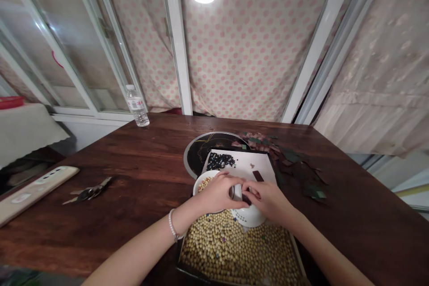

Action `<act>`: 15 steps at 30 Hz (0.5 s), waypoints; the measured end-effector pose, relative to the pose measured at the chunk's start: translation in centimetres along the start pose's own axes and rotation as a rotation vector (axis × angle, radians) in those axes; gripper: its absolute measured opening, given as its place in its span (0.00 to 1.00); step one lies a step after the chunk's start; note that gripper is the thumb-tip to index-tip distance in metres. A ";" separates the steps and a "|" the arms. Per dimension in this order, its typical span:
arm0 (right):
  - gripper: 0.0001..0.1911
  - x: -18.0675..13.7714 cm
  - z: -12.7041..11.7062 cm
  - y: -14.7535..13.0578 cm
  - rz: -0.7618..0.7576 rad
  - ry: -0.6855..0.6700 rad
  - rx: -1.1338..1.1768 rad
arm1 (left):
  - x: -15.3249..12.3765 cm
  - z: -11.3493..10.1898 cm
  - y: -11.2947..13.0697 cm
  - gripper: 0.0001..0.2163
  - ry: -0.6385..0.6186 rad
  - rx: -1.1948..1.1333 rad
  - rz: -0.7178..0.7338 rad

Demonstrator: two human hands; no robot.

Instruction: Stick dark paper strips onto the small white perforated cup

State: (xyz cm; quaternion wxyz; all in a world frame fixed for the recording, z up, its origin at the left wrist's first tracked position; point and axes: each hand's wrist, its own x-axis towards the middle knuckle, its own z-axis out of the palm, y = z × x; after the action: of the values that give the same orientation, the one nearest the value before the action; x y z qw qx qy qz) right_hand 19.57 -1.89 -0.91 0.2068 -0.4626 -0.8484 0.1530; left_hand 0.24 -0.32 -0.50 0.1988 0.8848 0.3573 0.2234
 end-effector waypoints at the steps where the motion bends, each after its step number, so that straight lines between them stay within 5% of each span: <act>1: 0.07 0.0 -0.1 0.0 -0.019 -0.018 0.014 | 0.0 0.0 0.0 0.22 0.006 0.004 0.002; 15: 0.07 -0.1 -0.2 0.5 0.022 0.033 0.066 | 0.1 -0.1 0.1 0.22 -0.003 0.011 0.006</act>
State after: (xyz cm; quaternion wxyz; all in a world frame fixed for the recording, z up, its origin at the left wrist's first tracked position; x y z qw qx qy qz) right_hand 20.04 -1.71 -1.01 0.2345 -0.4672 -0.8342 0.1755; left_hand 0.30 -0.28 -0.28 0.1940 0.8871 0.3557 0.2209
